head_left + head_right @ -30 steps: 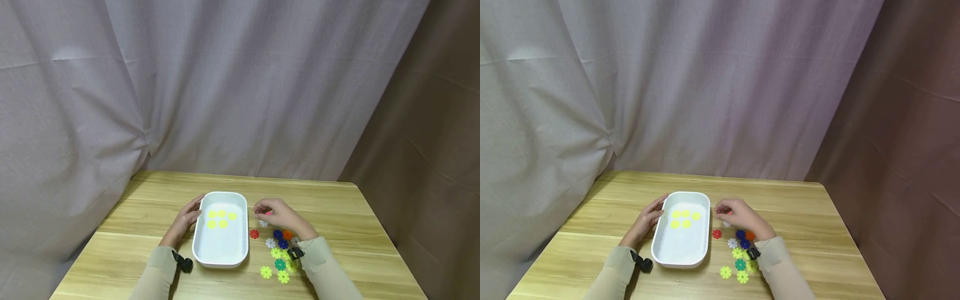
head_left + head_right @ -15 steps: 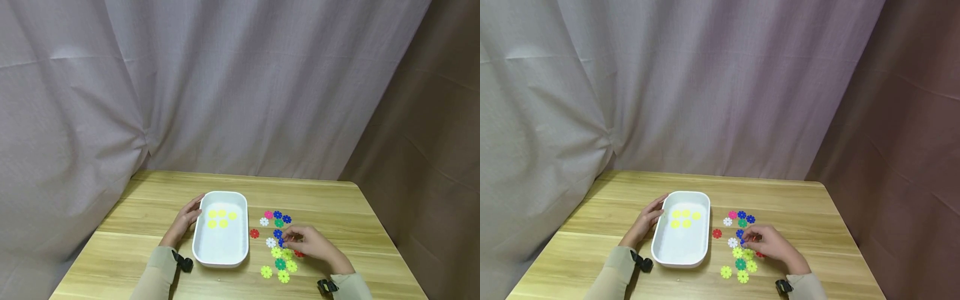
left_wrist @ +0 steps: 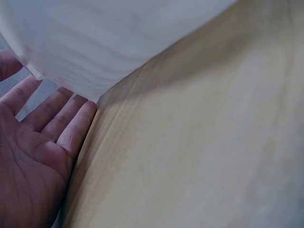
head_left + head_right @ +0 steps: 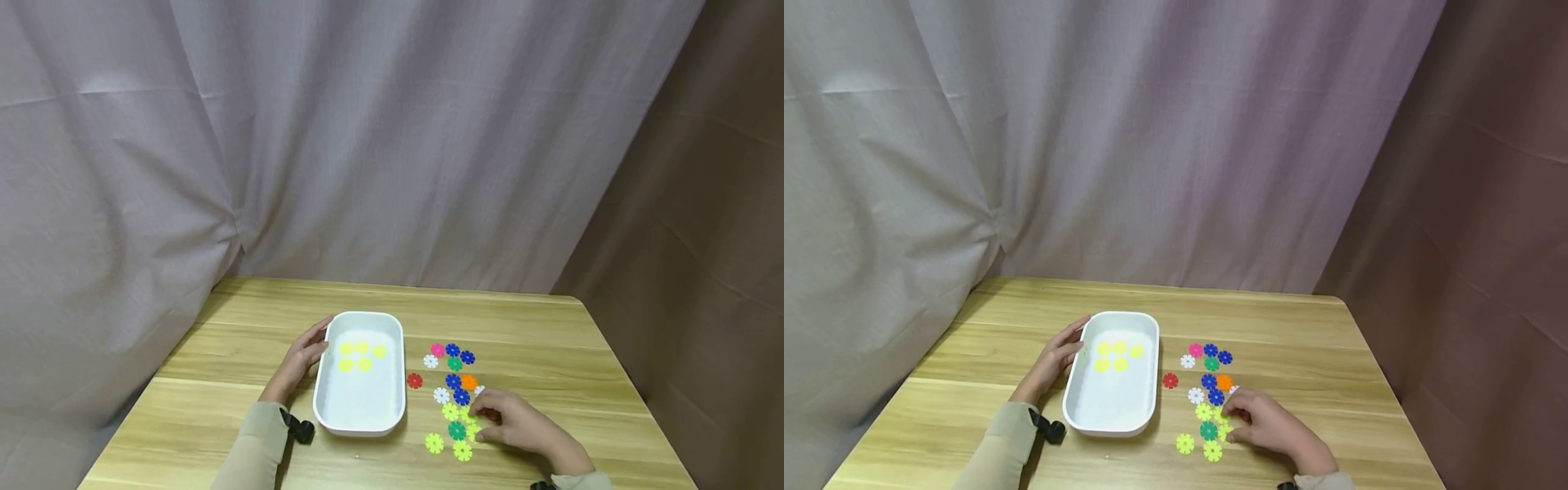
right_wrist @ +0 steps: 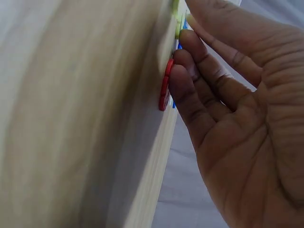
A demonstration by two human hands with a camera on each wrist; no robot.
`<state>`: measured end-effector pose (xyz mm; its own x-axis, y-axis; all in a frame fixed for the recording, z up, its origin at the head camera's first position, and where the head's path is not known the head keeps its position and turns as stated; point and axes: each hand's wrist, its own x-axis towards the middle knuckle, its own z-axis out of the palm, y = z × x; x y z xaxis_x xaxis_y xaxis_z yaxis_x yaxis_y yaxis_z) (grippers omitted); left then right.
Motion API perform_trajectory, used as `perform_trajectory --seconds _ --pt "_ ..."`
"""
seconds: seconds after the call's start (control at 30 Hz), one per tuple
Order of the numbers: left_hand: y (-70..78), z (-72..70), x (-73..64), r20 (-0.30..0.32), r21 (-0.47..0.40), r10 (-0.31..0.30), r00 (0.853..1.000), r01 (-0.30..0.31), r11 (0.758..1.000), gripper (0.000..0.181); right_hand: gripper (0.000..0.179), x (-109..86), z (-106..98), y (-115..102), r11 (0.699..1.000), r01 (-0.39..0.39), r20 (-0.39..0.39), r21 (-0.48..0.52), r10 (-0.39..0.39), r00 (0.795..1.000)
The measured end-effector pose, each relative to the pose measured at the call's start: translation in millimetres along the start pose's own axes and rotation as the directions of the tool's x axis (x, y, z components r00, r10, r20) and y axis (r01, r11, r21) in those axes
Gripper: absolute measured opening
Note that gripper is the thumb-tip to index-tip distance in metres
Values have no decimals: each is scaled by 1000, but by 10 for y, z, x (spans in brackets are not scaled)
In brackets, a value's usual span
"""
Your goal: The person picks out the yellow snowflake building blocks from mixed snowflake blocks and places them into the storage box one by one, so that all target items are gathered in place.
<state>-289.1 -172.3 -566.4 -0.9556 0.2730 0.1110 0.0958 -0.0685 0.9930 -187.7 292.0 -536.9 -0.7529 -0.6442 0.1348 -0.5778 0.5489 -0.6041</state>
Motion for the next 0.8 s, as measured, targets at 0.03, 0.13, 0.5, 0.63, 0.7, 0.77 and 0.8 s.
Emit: perform_trajectory --seconds 0.03,0.13,0.5,0.63,0.7,0.77,0.8 --pt "0 -1 1 0 1 3 1000 -3 1000 57 27 10 3 -3 1000 5 1 -8 -5 1000" --pt "5 -1 0 -1 -1 5 1000 -5 1000 57 25 40 11 -11 1000 16 4 -25 -16 1000" --pt "0 -10 -2 1 5 -4 1000 4 1000 57 32 38 5 -25 998 -50 22 -45 51 998" --pt "-7 -11 4 11 11 14 1000 -14 1000 57 35 38 8 -21 994 -88 27 -63 90 996" --pt "0 -6 2 12 14 14 1000 -14 1000 57 37 40 5 -23 991 -112 28 -67 114 993" --pt "13 1 -2 7 11 4 1000 -4 1000 57 39 42 -3 -29 989 -132 29 -71 134 991" --pt "18 4 -4 5 13 1 1000 -1 1000 57 39 42 -8 -31 988 -141 30 -69 143 989"
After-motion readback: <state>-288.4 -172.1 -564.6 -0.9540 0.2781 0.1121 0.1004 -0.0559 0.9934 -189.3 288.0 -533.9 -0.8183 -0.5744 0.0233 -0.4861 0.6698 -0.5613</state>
